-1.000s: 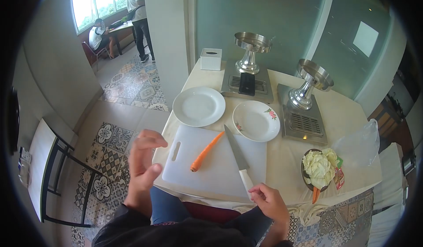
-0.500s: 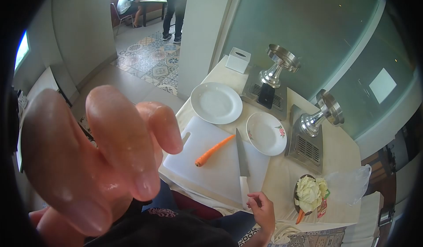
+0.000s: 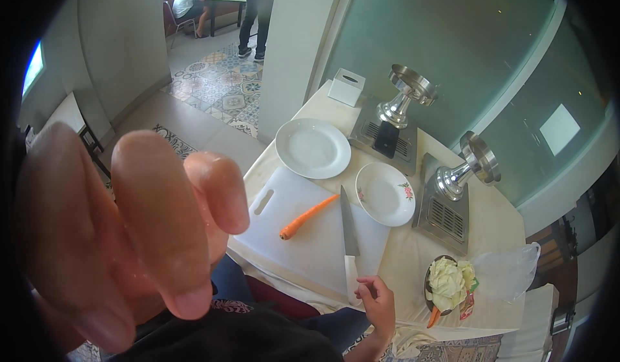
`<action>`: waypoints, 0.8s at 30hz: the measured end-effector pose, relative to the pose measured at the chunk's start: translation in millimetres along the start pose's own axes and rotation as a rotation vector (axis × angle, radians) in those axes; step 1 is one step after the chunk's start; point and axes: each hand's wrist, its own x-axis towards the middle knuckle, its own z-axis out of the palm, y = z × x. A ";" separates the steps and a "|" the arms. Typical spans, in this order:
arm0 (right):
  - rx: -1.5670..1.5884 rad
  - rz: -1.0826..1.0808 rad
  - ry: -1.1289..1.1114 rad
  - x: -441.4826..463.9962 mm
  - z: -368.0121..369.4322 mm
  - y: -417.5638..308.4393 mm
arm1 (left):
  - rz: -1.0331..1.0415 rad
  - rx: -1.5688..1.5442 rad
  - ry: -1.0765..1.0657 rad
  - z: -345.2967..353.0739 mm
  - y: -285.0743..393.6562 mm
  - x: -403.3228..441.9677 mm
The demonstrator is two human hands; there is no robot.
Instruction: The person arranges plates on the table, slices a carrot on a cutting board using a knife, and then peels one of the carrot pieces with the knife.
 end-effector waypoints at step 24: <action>-0.489 -0.068 0.400 49.8 51.4 17.4 | -0.661 1.109 -0.335 -97.8 -167.1 -125.9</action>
